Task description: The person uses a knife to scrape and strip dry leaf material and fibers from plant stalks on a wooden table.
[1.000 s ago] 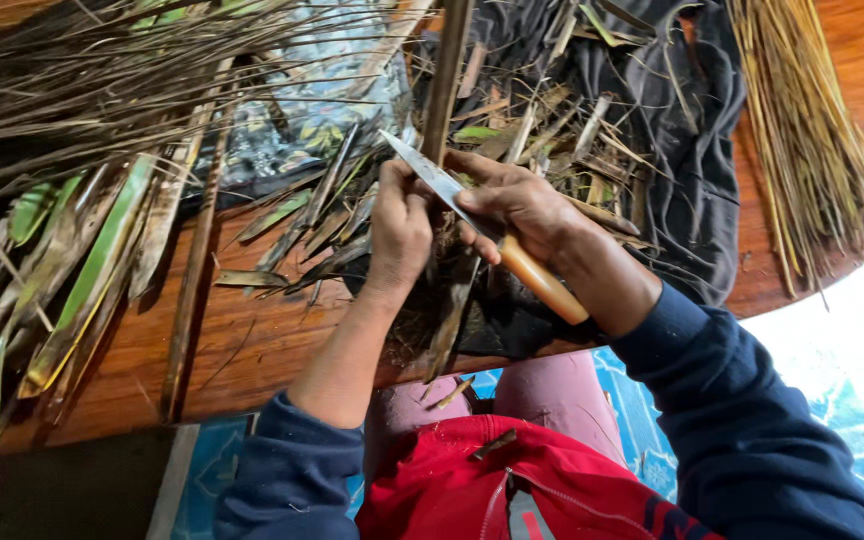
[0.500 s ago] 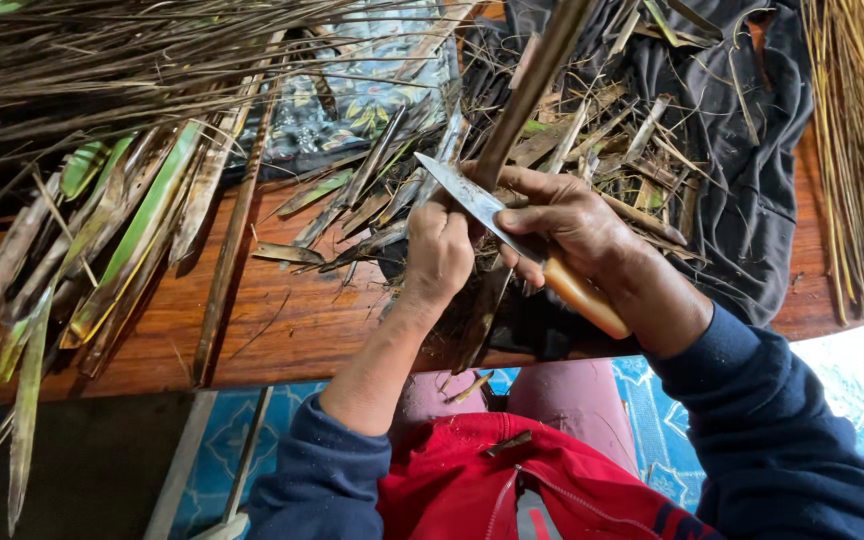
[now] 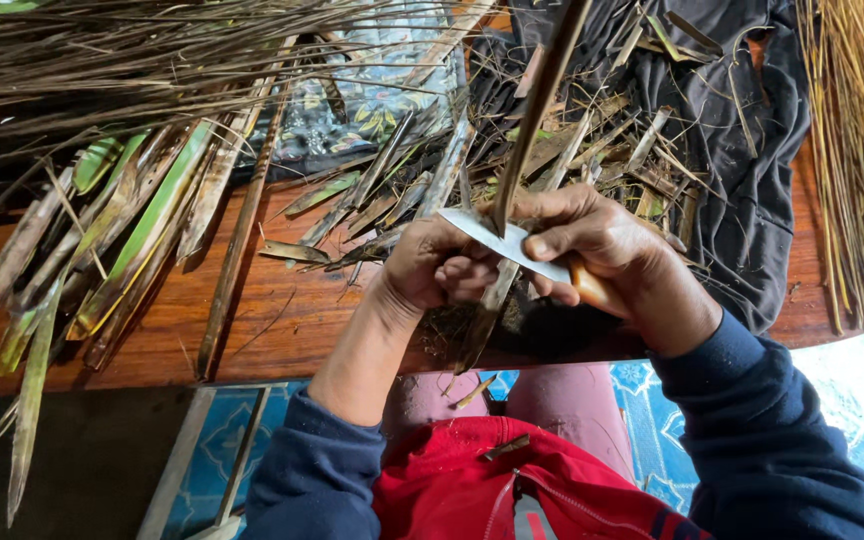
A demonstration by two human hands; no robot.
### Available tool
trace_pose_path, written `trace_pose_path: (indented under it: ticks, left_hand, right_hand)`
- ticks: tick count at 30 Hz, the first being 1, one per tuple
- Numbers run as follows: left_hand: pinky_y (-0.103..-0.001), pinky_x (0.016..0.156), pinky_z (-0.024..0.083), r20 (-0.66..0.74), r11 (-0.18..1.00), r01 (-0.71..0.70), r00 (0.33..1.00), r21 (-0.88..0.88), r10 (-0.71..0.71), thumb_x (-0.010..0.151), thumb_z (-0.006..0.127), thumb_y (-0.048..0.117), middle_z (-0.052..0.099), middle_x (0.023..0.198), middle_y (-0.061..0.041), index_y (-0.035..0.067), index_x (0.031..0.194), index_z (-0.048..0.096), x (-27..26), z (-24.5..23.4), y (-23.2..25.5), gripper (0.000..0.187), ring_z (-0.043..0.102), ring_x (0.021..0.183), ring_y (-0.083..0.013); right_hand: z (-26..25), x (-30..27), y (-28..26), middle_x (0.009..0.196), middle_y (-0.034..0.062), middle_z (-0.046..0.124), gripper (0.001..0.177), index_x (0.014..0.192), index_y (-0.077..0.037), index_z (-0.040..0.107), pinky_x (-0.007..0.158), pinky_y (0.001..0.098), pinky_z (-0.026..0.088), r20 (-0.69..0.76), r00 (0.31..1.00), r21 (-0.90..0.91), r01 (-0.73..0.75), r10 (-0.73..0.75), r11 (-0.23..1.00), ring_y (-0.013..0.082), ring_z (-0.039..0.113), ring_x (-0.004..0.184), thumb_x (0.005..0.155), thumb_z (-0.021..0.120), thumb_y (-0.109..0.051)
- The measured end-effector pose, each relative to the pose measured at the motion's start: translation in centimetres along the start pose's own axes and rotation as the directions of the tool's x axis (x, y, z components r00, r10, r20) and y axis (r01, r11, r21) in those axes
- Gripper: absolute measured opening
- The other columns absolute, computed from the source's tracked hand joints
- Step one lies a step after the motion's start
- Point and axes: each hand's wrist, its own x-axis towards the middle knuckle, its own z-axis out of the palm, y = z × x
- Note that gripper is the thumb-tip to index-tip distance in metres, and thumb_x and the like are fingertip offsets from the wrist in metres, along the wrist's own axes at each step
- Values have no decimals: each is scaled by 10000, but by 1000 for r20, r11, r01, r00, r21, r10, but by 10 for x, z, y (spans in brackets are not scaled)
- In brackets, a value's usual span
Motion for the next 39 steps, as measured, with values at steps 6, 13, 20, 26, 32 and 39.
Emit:
trace_pose_path:
  ticks: [6, 13, 20, 26, 32, 39]
  left_hand:
    - [-196, 321, 265, -280, 939, -115, 937, 323, 211, 871, 507, 53, 334, 484, -15, -55, 809, 614, 11, -4, 4, 164, 288, 371, -51]
    - [-166, 306, 244, -317, 921, -62, 928, 384, 194, 988, 496, 131, 340, 526, 10, 3, 917, 582, 21, -31, -2, 170, 308, 356, -38]
    - [-430, 850, 610, 51, 17, -81, 765, 997, 642, 876, 843, 178, 590, 1181, -288, -35, 1405, 451, 15, -2, -2, 692, 658, 1005, -355]
    - [-426, 852, 605, 254, -364, 53, 620, 930, 742, 941, 697, -6, 711, 1044, -200, 14, 1187, 647, 27, -31, -4, 252, 728, 957, -352]
    - [-455, 804, 582, -55, -68, 227, 497, 971, 866, 845, 678, 130, 745, 872, -173, 61, 1049, 688, 28, -37, -5, 215, 742, 863, -356]
    - [-374, 427, 613, -390, 402, 100, 537, 910, 748, 752, 635, 83, 646, 625, -44, 72, 940, 717, 25, -49, 17, 205, 685, 522, -188]
  right_hand:
    - [-17, 14, 8, 775, 330, 682, 361, 1173, 141, 666, 233, 312, 555, -83, 995, -61, 43, -48, 997, 336, 677, 424, 828, 566, 173]
    - [-31, 23, -18, 810, 257, 659, 379, 1246, 65, 662, 326, 311, 600, -382, 893, -290, 127, -237, 948, 325, 723, 528, 872, 606, 100]
    - [-74, 31, -21, 778, 264, 696, 499, 1466, 9, 466, 475, 409, 655, -260, 935, -274, 168, -242, 947, 330, 750, 597, 983, 590, 6]
    - [-50, 33, 9, 776, 359, 658, 538, 1424, 60, 423, 366, 486, 615, -95, 991, -245, 68, -94, 967, 392, 706, 497, 912, 587, 71]
    - [-60, 36, 29, 745, 322, 677, 620, 1519, -7, 405, 389, 416, 639, -7, 999, -104, -54, 53, 993, 359, 719, 511, 921, 550, 70]
    - [-63, 41, 35, 719, 295, 660, 706, 1578, -119, 359, 396, 421, 645, 93, 988, 17, -128, 126, 992, 347, 713, 491, 925, 539, 76]
